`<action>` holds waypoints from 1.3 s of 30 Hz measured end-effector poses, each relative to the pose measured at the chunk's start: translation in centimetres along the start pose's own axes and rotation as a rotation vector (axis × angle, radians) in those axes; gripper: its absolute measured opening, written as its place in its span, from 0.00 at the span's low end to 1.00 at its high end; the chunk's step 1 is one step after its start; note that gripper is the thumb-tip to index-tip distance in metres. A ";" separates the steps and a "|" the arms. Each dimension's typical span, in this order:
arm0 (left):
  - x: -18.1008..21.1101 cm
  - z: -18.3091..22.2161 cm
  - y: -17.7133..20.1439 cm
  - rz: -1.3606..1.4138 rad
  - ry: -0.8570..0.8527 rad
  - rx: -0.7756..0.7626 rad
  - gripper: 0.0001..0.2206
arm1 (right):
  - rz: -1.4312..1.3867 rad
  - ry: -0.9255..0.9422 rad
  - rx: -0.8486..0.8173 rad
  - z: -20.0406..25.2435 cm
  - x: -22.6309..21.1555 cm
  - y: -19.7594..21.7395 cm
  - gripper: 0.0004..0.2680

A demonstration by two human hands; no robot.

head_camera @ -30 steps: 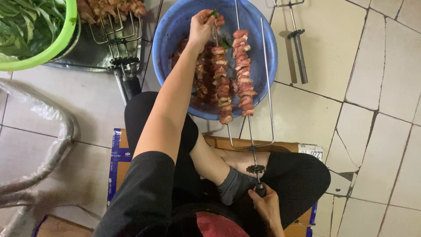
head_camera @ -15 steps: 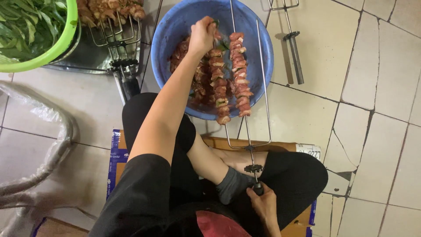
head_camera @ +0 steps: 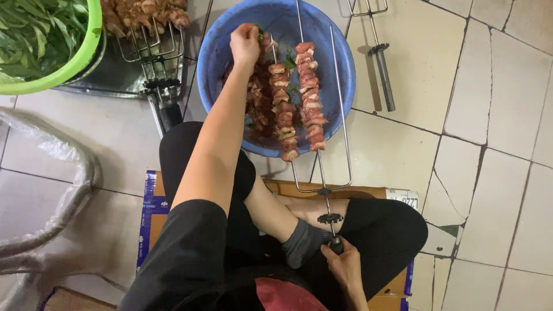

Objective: The person sits on the floor with a blue basin of marinated meat pieces and threads the meat pieces by hand onto long metal skewers held across their lap, building up rows of meat on each skewer. Skewers with finished rows of meat are set aside near a tray as the work proceeds.

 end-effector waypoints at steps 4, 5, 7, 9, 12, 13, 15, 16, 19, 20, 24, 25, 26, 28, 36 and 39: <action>0.4 -0.6 -1.0 -0.411 -0.298 0.063 0.07 | 0.051 0.097 0.022 -0.3 -0.3 0.2 0.06; 1.7 0.3 -0.7 -0.411 -0.297 0.064 0.07 | 0.052 0.096 0.022 -0.2 -0.6 0.2 0.06; 4.6 2.2 -1.7 -0.409 -0.362 -0.066 0.07 | 0.043 0.008 0.020 -0.1 -0.3 0.1 0.06; 6.3 3.1 -1.8 -0.441 -0.413 -0.101 0.07 | 0.048 0.024 0.027 -0.2 0.1 0.1 0.06; 9.4 4.7 -1.9 -0.547 -0.538 -0.181 0.08 | 0.052 0.052 0.027 -0.6 0.7 0.2 0.06; 10.5 5.5 -2.2 -0.618 -0.613 -0.228 0.09 | 0.050 0.062 0.021 -0.8 0.9 0.2 0.06; 10.6 5.6 -2.7 -0.649 -0.639 -0.298 0.09 | 0.034 0.051 0.012 -0.9 1.1 0.2 0.06; 10.4 5.9 -3.2 -0.681 -0.663 -0.369 0.10 | 0.019 0.039 0.001 -0.9 1.3 0.1 0.06; 2.3 2.1 -3.5 -0.309 -0.335 -0.530 0.16 | -0.024 0.029 -0.026 -0.8 1.0 0.0 0.06; -0.2 1.7 -3.5 -0.308 -0.337 -0.526 0.16 | -0.023 0.033 -0.027 -0.8 1.1 -0.1 0.06; -7.1 1.5 -4.8 -0.055 -0.036 -0.688 0.19 | -0.056 -0.001 -0.026 -0.7 0.8 -0.1 0.05; -8.0 1.9 -4.8 -0.137 -0.003 -0.698 0.15 | -0.053 -0.016 -0.019 -0.4 0.7 -0.1 0.05; -7.2 2.3 -4.7 -0.137 -0.003 -0.699 0.15 | -0.053 -0.017 -0.018 -0.3 0.4 -0.2 0.05; -7.5 2.7 -3.6 -0.259 0.151 -0.603 0.09 | 0.000 -0.033 -0.005 0.0 -0.1 -0.1 0.05; -6.1 -1.3 -4.2 0.068 0.180 -0.365 0.10 | 0.022 -0.006 0.018 0.6 -0.9 -0.1 0.05; -3.3 -1.1 -4.7 0.077 0.108 -0.363 0.08 | 0.052 0.015 0.039 0.7 -1.0 0.0 0.05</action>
Point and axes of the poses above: each hand's wrist, its own z-axis away from the middle knuckle, its own y-axis out of the back of the hand, x = y × z, the point moved 10 cm from there along -z, towards the middle knuckle, and after that the axes turned 8 degrees about -z, right-handed, at the moved point
